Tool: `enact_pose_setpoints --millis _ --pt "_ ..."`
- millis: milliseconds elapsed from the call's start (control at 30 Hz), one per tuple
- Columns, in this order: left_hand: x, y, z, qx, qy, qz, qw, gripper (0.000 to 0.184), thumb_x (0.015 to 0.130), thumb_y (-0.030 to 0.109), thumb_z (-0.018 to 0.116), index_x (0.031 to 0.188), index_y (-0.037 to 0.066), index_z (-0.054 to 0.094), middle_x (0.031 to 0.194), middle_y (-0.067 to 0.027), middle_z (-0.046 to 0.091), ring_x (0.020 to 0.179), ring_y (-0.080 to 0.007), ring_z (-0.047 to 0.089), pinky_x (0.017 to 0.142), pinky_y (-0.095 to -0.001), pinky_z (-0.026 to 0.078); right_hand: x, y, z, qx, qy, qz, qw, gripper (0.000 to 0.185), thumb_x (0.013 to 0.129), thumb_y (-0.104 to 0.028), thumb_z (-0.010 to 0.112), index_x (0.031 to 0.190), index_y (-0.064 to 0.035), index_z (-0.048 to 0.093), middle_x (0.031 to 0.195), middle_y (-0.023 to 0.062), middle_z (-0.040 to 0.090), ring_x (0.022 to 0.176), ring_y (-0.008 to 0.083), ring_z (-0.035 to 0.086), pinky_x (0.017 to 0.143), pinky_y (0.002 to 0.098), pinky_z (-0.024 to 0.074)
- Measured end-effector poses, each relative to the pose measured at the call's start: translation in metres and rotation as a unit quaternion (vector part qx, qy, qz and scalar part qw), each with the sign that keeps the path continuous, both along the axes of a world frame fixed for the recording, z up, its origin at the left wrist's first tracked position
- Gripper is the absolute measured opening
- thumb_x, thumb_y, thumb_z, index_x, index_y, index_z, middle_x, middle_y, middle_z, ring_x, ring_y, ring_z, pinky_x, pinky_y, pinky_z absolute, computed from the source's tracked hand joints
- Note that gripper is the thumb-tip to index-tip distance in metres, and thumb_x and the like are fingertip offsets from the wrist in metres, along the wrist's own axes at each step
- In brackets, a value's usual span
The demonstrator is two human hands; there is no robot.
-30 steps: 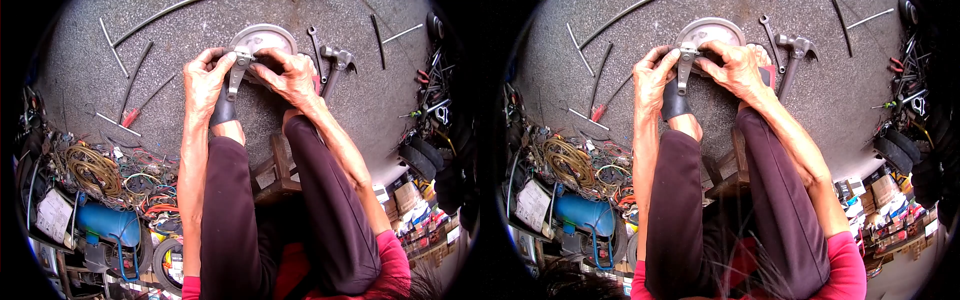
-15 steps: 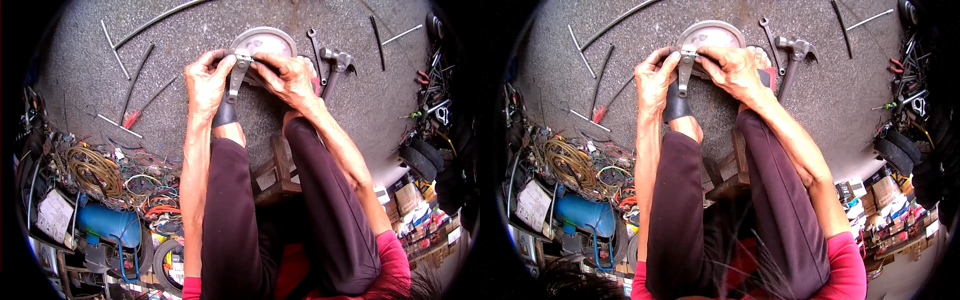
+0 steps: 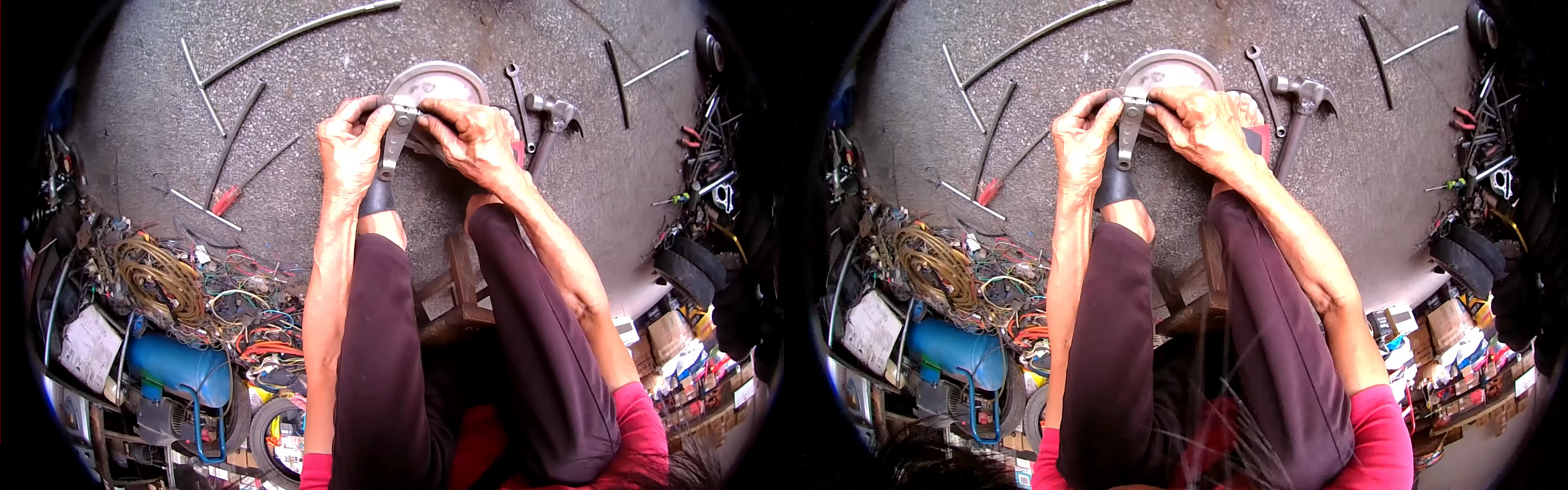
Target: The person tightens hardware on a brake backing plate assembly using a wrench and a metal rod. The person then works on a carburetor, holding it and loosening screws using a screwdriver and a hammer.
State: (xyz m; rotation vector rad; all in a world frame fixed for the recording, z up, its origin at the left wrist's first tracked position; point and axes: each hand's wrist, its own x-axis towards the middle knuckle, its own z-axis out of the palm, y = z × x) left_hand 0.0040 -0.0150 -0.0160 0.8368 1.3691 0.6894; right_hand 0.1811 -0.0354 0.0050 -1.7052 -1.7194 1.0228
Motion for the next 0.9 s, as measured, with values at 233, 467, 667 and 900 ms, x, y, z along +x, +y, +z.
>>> enact_pose_setpoints --millis 233,467,667,900 --pt "-0.001 -0.001 -0.001 -0.007 -0.016 0.006 1.0 0.019 0.083 0.007 0.069 0.1 -0.001 0.065 0.083 -0.0002 0.063 0.065 -0.0033 0.054 0.052 -0.0158 0.04 -0.003 -0.004 0.003 0.018 0.017 -0.028 0.999 0.025 0.078 -0.016 0.072 0.099 -0.0044 0.067 0.086 0.0108 0.069 0.075 0.0239 0.068 0.064 0.034 0.0519" --pt "0.003 0.002 0.003 0.024 0.011 0.001 1.0 0.017 0.082 0.006 0.069 0.096 -0.004 0.066 0.085 -0.0026 0.063 0.072 -0.0079 0.059 0.061 -0.0199 0.047 -0.004 0.002 0.01 -0.008 0.011 -0.004 1.0 0.02 0.081 -0.011 0.065 0.1 -0.0032 0.064 0.078 0.0161 0.064 0.07 0.0313 0.064 0.061 0.0373 0.0485" --pt "0.004 0.0 0.002 0.02 0.002 0.015 1.0 0.013 0.082 0.005 0.067 0.092 -0.004 0.066 0.087 -0.0038 0.062 0.073 -0.0092 0.062 0.063 -0.0217 0.049 -0.006 -0.001 0.008 -0.039 -0.004 -0.02 0.999 0.021 0.081 -0.012 0.065 0.1 -0.0028 0.064 0.079 0.0162 0.065 0.069 0.0289 0.065 0.06 0.0351 0.0485" --pt "0.003 -0.002 0.001 -0.012 -0.036 0.02 0.999 0.021 0.083 0.004 0.068 0.102 -0.003 0.064 0.091 -0.0053 0.065 0.08 -0.0088 0.06 0.071 -0.0208 0.05 -0.004 -0.004 0.002 0.029 0.004 -0.022 0.999 0.021 0.076 -0.008 0.068 0.096 -0.0035 0.065 0.08 0.0143 0.066 0.07 0.0282 0.065 0.06 0.0328 0.0495"
